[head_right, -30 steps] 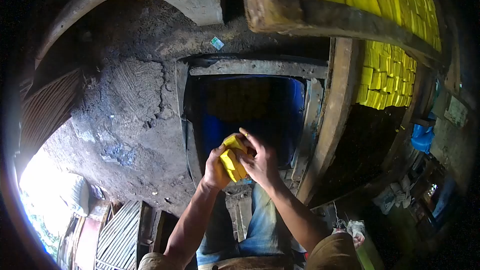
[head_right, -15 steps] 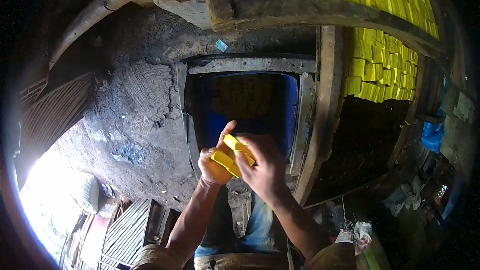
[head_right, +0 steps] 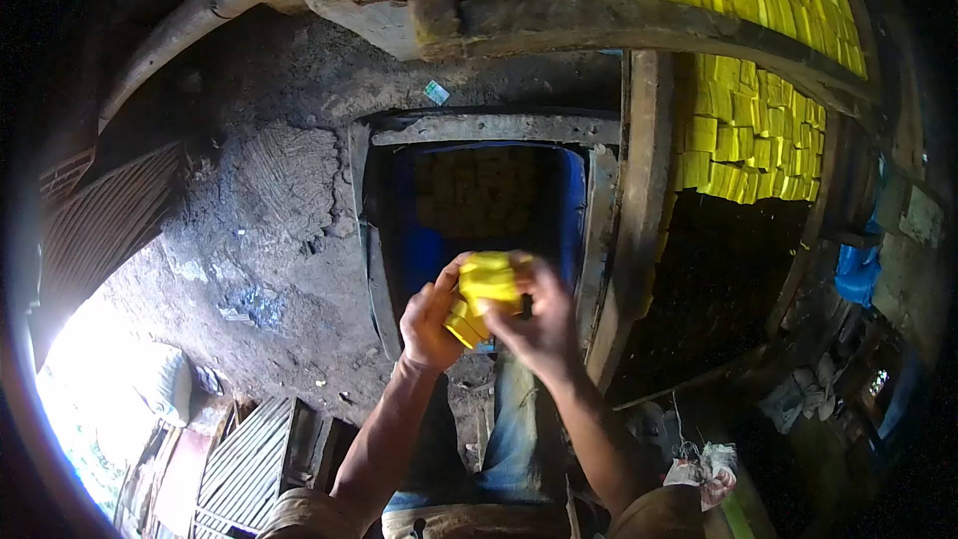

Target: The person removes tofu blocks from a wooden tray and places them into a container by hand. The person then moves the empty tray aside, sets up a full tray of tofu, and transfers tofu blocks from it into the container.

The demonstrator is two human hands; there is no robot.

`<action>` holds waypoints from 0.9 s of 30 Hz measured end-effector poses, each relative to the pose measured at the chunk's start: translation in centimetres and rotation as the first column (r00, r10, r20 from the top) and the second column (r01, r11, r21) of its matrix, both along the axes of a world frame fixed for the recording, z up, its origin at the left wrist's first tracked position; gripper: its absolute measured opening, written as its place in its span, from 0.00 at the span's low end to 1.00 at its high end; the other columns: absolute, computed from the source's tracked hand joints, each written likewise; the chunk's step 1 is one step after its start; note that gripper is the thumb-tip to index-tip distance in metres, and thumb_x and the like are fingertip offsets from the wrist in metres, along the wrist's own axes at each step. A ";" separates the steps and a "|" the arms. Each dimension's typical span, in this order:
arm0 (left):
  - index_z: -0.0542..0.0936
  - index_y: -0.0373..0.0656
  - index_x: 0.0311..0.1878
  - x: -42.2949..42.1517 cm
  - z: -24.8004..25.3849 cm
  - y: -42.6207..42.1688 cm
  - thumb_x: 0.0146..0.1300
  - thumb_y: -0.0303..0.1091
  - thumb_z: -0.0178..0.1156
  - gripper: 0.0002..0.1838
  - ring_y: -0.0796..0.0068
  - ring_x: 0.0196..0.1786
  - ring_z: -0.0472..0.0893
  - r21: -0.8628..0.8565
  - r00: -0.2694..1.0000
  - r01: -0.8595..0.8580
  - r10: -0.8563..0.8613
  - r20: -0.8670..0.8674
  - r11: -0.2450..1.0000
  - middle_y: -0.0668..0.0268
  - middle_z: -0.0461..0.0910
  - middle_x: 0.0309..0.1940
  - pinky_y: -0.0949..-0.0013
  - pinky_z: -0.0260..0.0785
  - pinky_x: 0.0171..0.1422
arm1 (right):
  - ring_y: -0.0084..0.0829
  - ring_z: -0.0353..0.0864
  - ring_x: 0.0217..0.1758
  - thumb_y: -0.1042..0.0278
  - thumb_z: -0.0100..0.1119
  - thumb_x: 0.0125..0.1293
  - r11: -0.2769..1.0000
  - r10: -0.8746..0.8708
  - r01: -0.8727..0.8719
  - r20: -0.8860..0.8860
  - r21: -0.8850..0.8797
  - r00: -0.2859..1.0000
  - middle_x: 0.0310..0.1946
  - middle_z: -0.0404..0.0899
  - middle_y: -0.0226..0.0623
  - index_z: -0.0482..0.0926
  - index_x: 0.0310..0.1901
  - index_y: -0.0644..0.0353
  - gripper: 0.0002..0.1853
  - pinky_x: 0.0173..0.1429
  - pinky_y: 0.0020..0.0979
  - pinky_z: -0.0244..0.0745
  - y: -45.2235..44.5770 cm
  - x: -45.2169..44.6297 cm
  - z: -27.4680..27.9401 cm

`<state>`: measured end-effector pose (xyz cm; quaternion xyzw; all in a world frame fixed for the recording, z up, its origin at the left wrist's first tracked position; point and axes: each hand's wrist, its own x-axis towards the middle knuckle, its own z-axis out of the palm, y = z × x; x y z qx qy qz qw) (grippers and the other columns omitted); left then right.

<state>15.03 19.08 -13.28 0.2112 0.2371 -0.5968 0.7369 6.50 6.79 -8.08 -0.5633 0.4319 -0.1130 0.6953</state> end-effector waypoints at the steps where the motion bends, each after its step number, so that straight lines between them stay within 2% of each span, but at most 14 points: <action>1: 0.62 0.41 0.68 0.1 -0.8 0.9 0.61 0.52 0.57 0.36 0.60 0.59 0.75 -0.017 0.999 0.042 -0.041 0.034 0.999 0.54 0.75 0.55 0.60 0.71 0.61 | 0.32 0.81 0.50 0.77 0.67 0.58 0.996 -0.076 0.077 0.023 -0.047 0.997 0.48 0.79 0.42 0.68 0.58 0.65 0.27 0.56 0.33 0.77 -0.9 -0.1 0.8; 4: 0.65 0.40 0.68 0.3 -0.7 1.0 0.60 0.45 0.59 0.35 0.57 0.63 0.73 -0.049 0.999 0.010 -0.011 -0.033 0.999 0.53 0.73 0.60 0.58 0.68 0.66 | 0.33 0.82 0.50 0.83 0.61 0.61 0.987 -0.062 0.044 -0.114 -0.153 0.992 0.48 0.79 0.45 0.65 0.62 0.65 0.28 0.53 0.29 0.81 -2.2 -0.2 1.6; 5: 0.64 0.40 0.69 0.3 -0.3 0.7 0.59 0.40 0.60 0.35 0.57 0.65 0.71 -0.100 0.998 -0.044 0.038 -0.058 0.994 0.53 0.70 0.63 0.58 0.65 0.68 | 0.30 0.83 0.46 0.82 0.64 0.59 0.985 -0.025 0.008 -0.099 -0.172 0.995 0.47 0.79 0.42 0.68 0.62 0.62 0.28 0.45 0.25 0.81 -1.8 -0.3 1.3; 7: 0.64 0.40 0.70 0.4 -0.1 0.7 0.58 0.36 0.60 0.36 0.57 0.67 0.70 -0.144 0.993 -0.099 0.088 -0.082 0.985 0.53 0.68 0.67 0.57 0.63 0.71 | 0.29 0.83 0.42 0.81 0.66 0.55 0.901 0.104 -0.214 -0.293 -0.376 0.951 0.47 0.79 0.40 0.74 0.59 0.61 0.27 0.39 0.23 0.79 -1.3 0.1 1.4; 8: 0.62 0.39 0.71 0.4 -0.2 0.9 0.56 0.32 0.60 0.38 0.58 0.69 0.68 -0.167 0.994 -0.099 0.089 -0.061 0.981 0.54 0.65 0.69 0.58 0.60 0.73 | 0.29 0.82 0.41 0.81 0.66 0.52 0.869 0.087 -0.208 -0.275 -0.449 0.957 0.47 0.79 0.40 0.77 0.54 0.60 0.24 0.36 0.23 0.77 -1.1 0.9 1.6; 12: 0.59 0.36 0.73 0.8 -0.1 1.1 0.52 0.24 0.60 0.41 0.61 0.72 0.65 -0.151 0.997 -0.071 0.072 0.000 0.986 0.56 0.60 0.73 0.60 0.56 0.75 | 0.45 0.78 0.53 0.82 0.63 0.54 0.846 0.198 -0.347 -0.366 -0.405 0.909 0.50 0.75 0.48 0.72 0.57 0.64 0.26 0.57 0.39 0.75 -0.2 1.6 1.8; 16: 0.58 0.35 0.73 0.9 0.1 0.9 0.54 0.24 0.61 0.42 0.62 0.73 0.63 -0.068 0.984 -0.002 0.014 0.178 0.998 0.57 0.58 0.74 0.62 0.52 0.77 | 0.48 0.77 0.54 0.76 0.63 0.56 0.822 0.257 -0.397 -0.355 -0.408 0.899 0.52 0.74 0.52 0.70 0.61 0.64 0.29 0.59 0.40 0.75 0.5 0.8 0.5; 19: 0.55 0.35 0.74 0.7 0.2 1.5 0.59 0.33 0.62 0.41 0.62 0.73 0.62 0.013 0.954 0.077 -0.078 0.290 0.997 0.58 0.57 0.74 0.61 0.51 0.77 | 0.50 0.72 0.61 0.67 0.67 0.56 0.882 0.356 -0.410 -0.244 -0.231 0.902 0.59 0.67 0.54 0.66 0.65 0.62 0.35 0.63 0.43 0.72 0.4 0.8 0.5; 21: 0.53 0.36 0.75 0.3 0.7 1.7 0.64 0.43 0.57 0.41 0.63 0.74 0.60 0.054 0.998 -0.058 0.056 0.039 0.997 0.59 0.56 0.75 0.59 0.51 0.77 | 0.52 0.65 0.66 0.58 0.71 0.53 0.823 0.533 -0.564 -0.256 -0.066 0.807 0.65 0.60 0.53 0.61 0.68 0.61 0.43 0.68 0.45 0.67 -0.3 1.5 1.8; 22: 0.49 0.42 0.77 -0.1 0.6 2.1 0.68 0.53 0.49 0.40 0.63 0.73 0.60 0.077 0.996 -0.010 0.003 0.090 0.997 0.60 0.55 0.74 0.58 0.50 0.77 | 0.50 0.61 0.69 0.54 0.75 0.49 0.776 0.596 -0.626 -0.237 -0.075 0.767 0.66 0.56 0.51 0.59 0.69 0.59 0.48 0.71 0.46 0.62 0.1 0.7 0.2; 23: 0.49 0.42 0.77 -0.5 0.6 2.0 0.68 0.53 0.49 0.40 0.63 0.73 0.60 0.078 0.996 -0.008 0.002 0.086 0.997 0.60 0.55 0.74 0.58 0.50 0.77 | 0.50 0.61 0.69 0.54 0.75 0.49 0.777 0.595 -0.626 -0.240 -0.072 0.767 0.66 0.56 0.51 0.59 0.69 0.59 0.48 0.71 0.46 0.62 0.6 -0.6 -2.6; 25: 0.59 0.49 0.74 -0.9 0.9 0.9 0.68 0.58 0.47 0.36 0.64 0.65 0.69 0.196 0.992 -0.107 0.117 -0.040 0.975 0.62 0.66 0.66 0.60 0.61 0.69 | 0.43 0.65 0.66 0.58 0.76 0.49 0.806 0.545 -0.542 0.056 0.237 0.836 0.63 0.61 0.47 0.60 0.68 0.59 0.46 0.69 0.42 0.65 1.2 -2.3 -7.4; 26: 0.63 0.52 0.71 -0.6 0.3 0.1 0.69 0.58 0.45 0.32 0.65 0.64 0.70 0.225 0.988 -0.151 0.155 0.001 0.962 0.64 0.68 0.65 0.62 0.64 0.65 | 0.36 0.72 0.60 0.63 0.76 0.50 0.821 0.350 -0.358 0.103 0.445 0.931 0.53 0.71 0.40 0.65 0.63 0.58 0.40 0.65 0.37 0.69 0.9 -1.0 -7.7; 27: 0.63 0.51 0.71 -0.7 -1.8 0.0 0.70 0.56 0.45 0.31 0.68 0.65 0.68 0.098 0.962 -0.267 0.271 -0.021 0.959 0.66 0.68 0.64 0.62 0.59 0.68 | 0.36 0.72 0.60 0.63 0.76 0.50 0.823 0.348 -0.355 0.101 0.443 0.932 0.53 0.71 0.40 0.65 0.63 0.58 0.40 0.65 0.37 0.69 0.5 -0.5 -8.9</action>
